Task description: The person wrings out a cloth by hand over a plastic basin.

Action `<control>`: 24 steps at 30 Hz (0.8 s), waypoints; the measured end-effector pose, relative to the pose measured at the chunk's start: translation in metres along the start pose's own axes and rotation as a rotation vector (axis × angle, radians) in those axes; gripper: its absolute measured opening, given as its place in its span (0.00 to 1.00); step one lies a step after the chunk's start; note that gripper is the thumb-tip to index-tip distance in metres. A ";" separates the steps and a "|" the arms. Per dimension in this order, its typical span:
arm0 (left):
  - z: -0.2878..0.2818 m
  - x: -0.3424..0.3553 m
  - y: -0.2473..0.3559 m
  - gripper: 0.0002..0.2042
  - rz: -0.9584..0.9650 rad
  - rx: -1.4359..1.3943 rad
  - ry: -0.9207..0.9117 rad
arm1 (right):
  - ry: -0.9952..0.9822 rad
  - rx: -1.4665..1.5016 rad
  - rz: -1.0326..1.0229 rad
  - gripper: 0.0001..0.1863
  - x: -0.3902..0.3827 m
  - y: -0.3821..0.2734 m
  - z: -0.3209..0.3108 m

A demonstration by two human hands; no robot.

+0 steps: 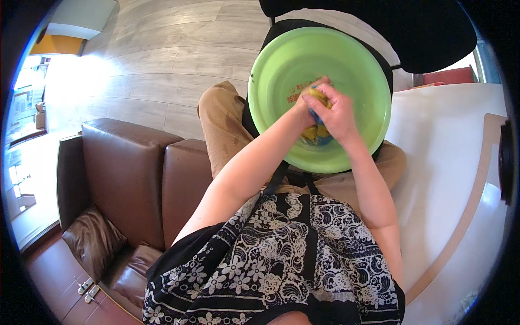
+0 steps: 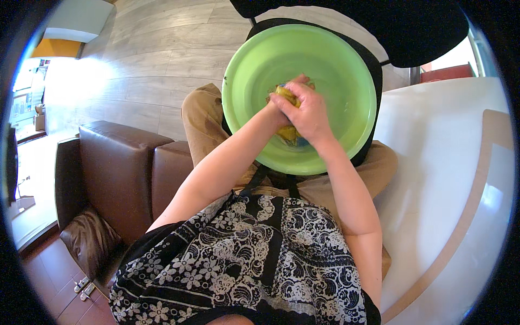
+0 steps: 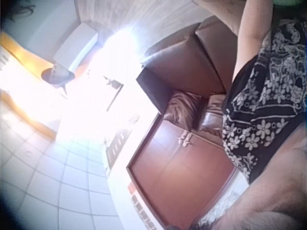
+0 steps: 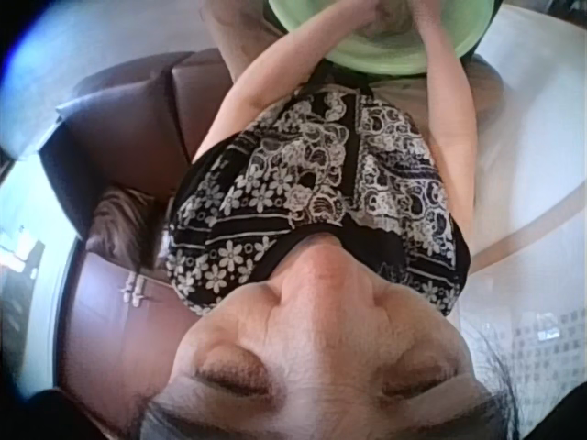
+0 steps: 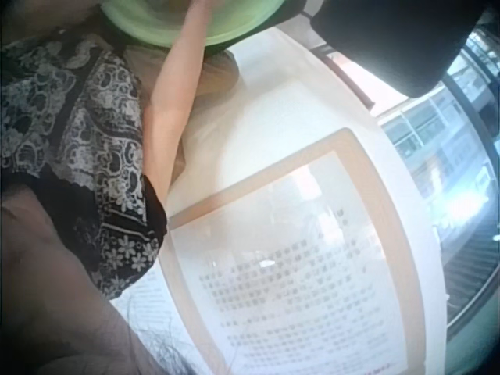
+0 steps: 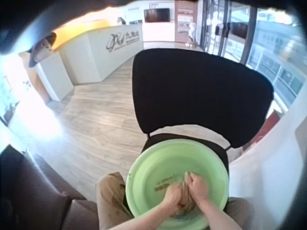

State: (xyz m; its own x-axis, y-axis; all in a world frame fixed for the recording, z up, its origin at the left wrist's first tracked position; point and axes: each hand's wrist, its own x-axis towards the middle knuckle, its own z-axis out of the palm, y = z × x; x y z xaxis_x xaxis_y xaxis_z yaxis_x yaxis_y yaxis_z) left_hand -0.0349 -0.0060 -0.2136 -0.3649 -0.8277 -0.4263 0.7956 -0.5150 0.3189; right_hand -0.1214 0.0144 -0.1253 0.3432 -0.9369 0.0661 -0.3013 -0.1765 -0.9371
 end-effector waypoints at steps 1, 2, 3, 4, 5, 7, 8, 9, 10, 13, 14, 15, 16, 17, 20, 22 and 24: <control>0.006 0.003 -0.005 0.15 -0.056 -0.053 0.092 | 0.017 -0.072 -0.029 0.15 -0.001 0.004 0.000; 0.009 0.002 -0.010 0.15 -0.060 -0.052 0.092 | 0.032 -0.142 -0.058 0.16 -0.002 0.007 0.000; 0.017 -0.006 -0.012 0.14 -0.033 -0.105 0.127 | 0.019 -0.171 -0.017 0.17 -0.002 0.006 -0.001; 0.020 -0.011 -0.012 0.13 -0.004 -0.158 0.163 | 0.018 -0.169 -0.016 0.17 0.000 0.012 -0.002; 0.005 -0.002 -0.017 0.12 0.064 -0.171 0.064 | 0.089 -0.257 0.004 0.18 0.003 0.022 -0.001; 0.034 -0.011 -0.015 0.12 0.021 0.126 0.333 | 0.250 -0.304 0.023 0.20 0.014 0.044 -0.014; 0.042 -0.012 -0.016 0.13 0.026 0.231 0.384 | 0.256 -0.311 0.029 0.20 0.018 0.056 -0.022; 0.040 -0.011 -0.016 0.13 0.025 0.231 0.387 | 0.273 -0.432 0.025 0.20 0.022 0.062 -0.025; 0.039 -0.010 -0.017 0.12 0.041 0.248 0.353 | 0.290 -0.555 0.021 0.20 0.023 0.066 -0.027; 0.014 -0.003 -0.013 0.12 0.043 0.143 0.254 | 0.244 -0.492 -0.042 0.19 0.014 0.034 -0.007; -0.001 0.001 -0.011 0.13 0.026 0.023 0.177 | 0.206 -0.439 -0.101 0.18 0.007 0.019 0.003; -0.023 0.005 -0.009 0.14 0.086 -0.085 -0.274 | 0.245 -0.372 -0.129 0.18 0.005 0.012 0.011; -0.002 0.000 -0.009 0.14 0.064 -0.088 -0.281 | 0.258 -0.383 -0.114 0.18 0.006 0.022 0.006; 0.021 -0.006 -0.011 0.15 0.052 0.112 0.052 | 0.302 -0.321 -0.090 0.18 0.010 0.037 0.000; 0.046 -0.019 -0.005 0.17 0.016 0.334 0.416 | 0.282 -0.357 0.067 0.18 0.022 0.064 -0.020; 0.049 -0.024 0.001 0.18 0.025 0.283 0.345 | 0.255 -0.499 0.038 0.20 0.025 0.064 -0.021; 0.033 -0.021 -0.001 0.17 -0.024 0.290 0.367 | 0.265 -0.511 0.061 0.21 0.019 0.057 -0.013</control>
State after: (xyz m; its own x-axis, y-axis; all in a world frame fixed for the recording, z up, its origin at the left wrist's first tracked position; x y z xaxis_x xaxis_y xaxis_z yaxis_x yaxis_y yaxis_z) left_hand -0.0434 0.0047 -0.1771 -0.1452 -0.7081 -0.6910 0.6017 -0.6176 0.5065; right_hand -0.1439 -0.0174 -0.1729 0.0969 -0.9820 0.1624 -0.7278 -0.1812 -0.6614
